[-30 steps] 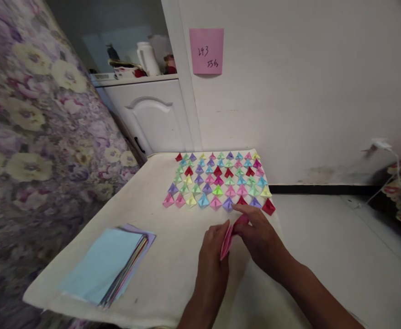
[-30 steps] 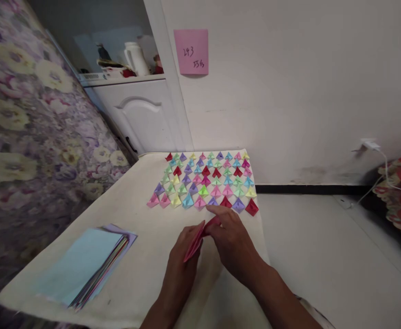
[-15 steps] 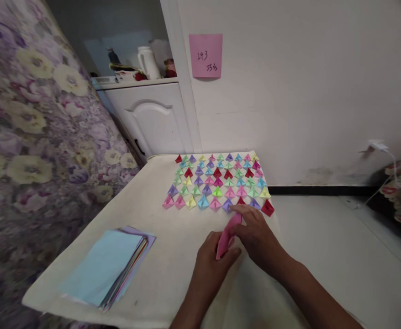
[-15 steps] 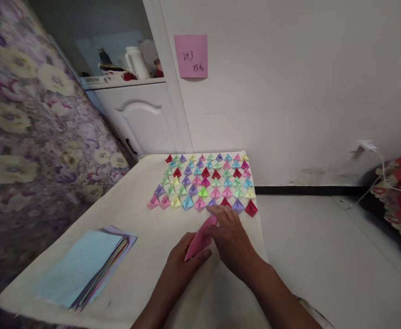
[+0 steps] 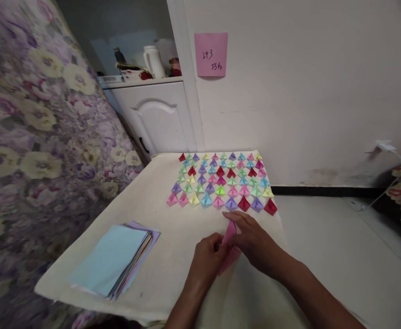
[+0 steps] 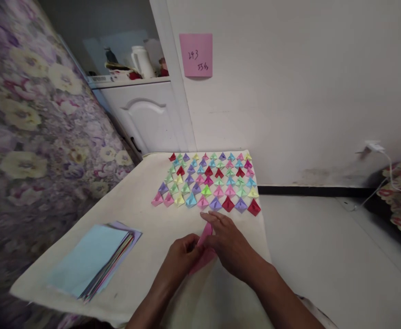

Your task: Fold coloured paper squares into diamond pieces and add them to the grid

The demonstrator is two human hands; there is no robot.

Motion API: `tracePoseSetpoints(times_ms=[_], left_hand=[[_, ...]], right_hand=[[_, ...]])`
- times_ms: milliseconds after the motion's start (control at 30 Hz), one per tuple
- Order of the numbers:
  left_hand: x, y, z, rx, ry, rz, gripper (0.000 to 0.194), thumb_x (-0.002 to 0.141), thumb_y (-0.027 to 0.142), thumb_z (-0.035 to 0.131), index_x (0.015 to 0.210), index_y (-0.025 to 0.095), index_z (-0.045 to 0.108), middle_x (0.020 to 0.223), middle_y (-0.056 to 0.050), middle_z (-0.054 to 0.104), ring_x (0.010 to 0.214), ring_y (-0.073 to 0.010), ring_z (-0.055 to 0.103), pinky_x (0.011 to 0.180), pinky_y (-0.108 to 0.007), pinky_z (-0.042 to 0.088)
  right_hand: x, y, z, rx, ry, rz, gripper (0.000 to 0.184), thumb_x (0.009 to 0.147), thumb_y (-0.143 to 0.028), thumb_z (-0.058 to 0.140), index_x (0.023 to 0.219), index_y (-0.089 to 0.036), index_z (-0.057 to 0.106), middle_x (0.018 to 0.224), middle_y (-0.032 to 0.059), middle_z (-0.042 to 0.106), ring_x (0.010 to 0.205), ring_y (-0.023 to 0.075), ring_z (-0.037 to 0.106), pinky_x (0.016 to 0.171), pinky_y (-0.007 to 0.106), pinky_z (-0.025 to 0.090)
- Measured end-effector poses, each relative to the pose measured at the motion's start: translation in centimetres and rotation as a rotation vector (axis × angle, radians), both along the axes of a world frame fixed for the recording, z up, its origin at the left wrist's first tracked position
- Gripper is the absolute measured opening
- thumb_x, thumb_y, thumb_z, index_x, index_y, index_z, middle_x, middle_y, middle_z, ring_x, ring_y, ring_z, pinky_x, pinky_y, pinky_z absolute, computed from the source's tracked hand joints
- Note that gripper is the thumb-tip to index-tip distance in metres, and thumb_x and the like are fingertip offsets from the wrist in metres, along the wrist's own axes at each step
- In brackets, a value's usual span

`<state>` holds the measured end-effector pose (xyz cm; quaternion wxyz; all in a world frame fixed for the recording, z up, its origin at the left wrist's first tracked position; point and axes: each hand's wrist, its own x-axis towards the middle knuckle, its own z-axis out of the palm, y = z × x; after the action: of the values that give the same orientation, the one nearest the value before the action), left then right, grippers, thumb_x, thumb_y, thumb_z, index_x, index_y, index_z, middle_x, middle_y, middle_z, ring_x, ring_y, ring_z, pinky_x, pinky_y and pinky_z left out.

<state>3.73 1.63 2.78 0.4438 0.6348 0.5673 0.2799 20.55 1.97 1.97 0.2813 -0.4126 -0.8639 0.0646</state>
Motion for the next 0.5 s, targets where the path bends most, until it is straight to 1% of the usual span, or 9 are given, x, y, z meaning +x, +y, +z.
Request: tracePoseSetpoints(times_ms=[67,167,233,300,367,433,500], left_hand=[[0.0,0.0,-0.1,0.047,0.076,0.02,0.016,0.072,0.023,0.05,0.057,0.017,0.053,0.053,0.004,0.047,0.054,-0.0109,0.041,0.049,-0.021,0.026],[0.0,0.0,-0.1,0.089,0.137,0.065,0.011,0.069,0.018,0.049,0.059,0.018,0.052,0.054,0.004,0.05,0.053,-0.0107,0.043,0.049,-0.021,0.026],[0.0,0.1,-0.1,0.09,0.126,0.104,0.009,0.068,0.015,0.046,0.062,0.019,0.052,0.056,0.004,0.053,0.052,-0.0107,0.045,0.049,-0.021,0.028],[-0.1,0.2,-0.3,0.098,0.08,0.138,0.01,0.065,0.011,0.044,0.062,0.019,0.05,0.057,0.004,0.053,0.053,-0.0106,0.047,0.049,-0.021,0.03],[-0.2,0.3,-0.5,0.083,-0.008,0.158,0.012,0.062,0.008,0.042,0.061,0.019,0.048,0.056,0.005,0.052,0.053,-0.0106,0.049,0.048,-0.02,0.032],[-0.2,0.4,-0.7,-0.001,-0.145,0.148,0.015,0.061,0.008,0.04,0.065,0.02,0.048,0.053,0.005,0.052,0.048,-0.0112,0.052,0.045,-0.02,0.035],[-0.2,0.5,-0.8,-0.124,-0.296,0.138,0.017,0.061,0.01,0.039,0.071,0.02,0.049,0.052,0.006,0.054,0.044,-0.0124,0.054,0.043,-0.021,0.039]], right_hand=[[-0.1,-0.1,0.1,-0.004,0.002,0.015,0.023,0.083,-0.007,0.05,0.081,-0.022,0.068,0.143,0.0047,0.033,0.132,0.0239,0.025,0.101,0.043,0.033],[-0.1,-0.2,0.4,-0.004,0.014,0.013,0.022,0.083,-0.006,0.049,0.076,-0.02,0.066,0.146,0.0046,0.027,0.134,0.0258,0.022,0.101,0.044,0.033],[0.0,-0.3,0.7,-0.016,0.021,0.009,0.021,0.082,-0.006,0.049,0.074,-0.019,0.064,0.147,0.0051,0.025,0.133,0.0268,0.021,0.101,0.045,0.032],[0.1,-0.5,1.0,-0.043,0.026,0.004,0.021,0.082,-0.005,0.049,0.075,-0.019,0.064,0.145,0.0067,0.028,0.13,0.0268,0.026,0.098,0.044,0.035],[0.2,-0.6,1.1,-0.092,0.028,0.0,0.022,0.081,-0.004,0.047,0.079,-0.019,0.063,0.135,0.0088,0.041,0.12,0.0249,0.039,0.091,0.041,0.04],[0.3,-0.6,1.1,-0.169,0.03,0.004,0.026,0.08,0.0,0.044,0.082,-0.019,0.061,0.114,0.0084,0.055,0.102,0.0206,0.05,0.081,0.035,0.045],[0.4,-0.7,1.1,-0.249,0.052,0.01,0.029,0.076,0.004,0.042,0.082,-0.019,0.059,0.093,0.005,0.059,0.084,0.0163,0.054,0.071,0.029,0.045]])
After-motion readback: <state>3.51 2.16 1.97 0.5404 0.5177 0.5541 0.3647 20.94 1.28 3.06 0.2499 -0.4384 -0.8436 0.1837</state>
